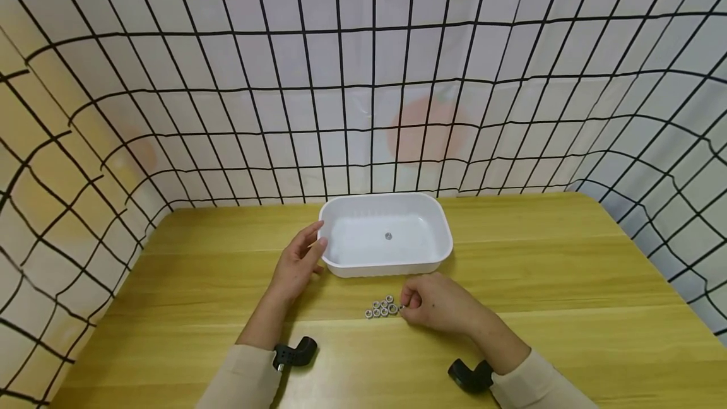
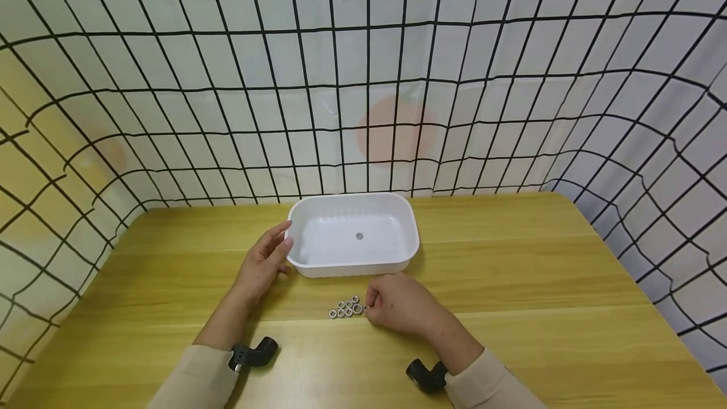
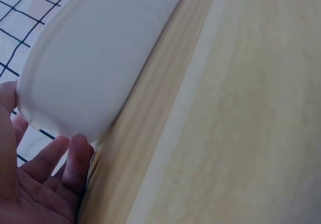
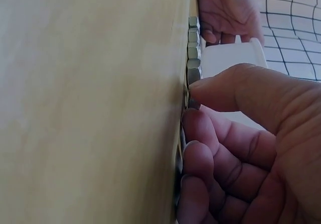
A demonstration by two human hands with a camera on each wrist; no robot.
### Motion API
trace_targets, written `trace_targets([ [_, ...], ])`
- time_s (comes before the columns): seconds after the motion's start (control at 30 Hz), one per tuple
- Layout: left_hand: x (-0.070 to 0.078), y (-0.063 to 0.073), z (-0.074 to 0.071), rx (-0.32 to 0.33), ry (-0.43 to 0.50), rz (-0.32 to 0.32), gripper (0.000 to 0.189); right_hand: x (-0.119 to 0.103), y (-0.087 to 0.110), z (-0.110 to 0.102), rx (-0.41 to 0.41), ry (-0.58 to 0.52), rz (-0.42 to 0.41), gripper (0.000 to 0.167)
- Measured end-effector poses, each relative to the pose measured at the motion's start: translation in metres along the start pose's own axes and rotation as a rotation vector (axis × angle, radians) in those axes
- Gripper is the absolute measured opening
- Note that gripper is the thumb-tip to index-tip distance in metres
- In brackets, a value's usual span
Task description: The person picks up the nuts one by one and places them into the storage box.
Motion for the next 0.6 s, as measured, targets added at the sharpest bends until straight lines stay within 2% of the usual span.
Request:
trace_targets([
  [0.37, -0.0014, -0.0013, -0.0001, -0.007, -0.008, -0.013, 0.048, 0.0028, -0.0001, 0.0016, -0.028, -0.031, 0.039, 0.012],
  [0.6, 0.0003, -0.0005, 0.0012, -0.008, 0.002, 0.009, 0.048, -0.0024, 0.0024, -0.0022, -0.043, -0.032, 0.018, 0.011],
])
Point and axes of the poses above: each hand's wrist, its own y-axis away from the middle knuckle, its own z-axis out of the palm, x = y × z, the point moved 8 cm from there along -y, towards the middle knuckle, and after that the axes turned 8 degrees about -y, right-handed, at the moved point
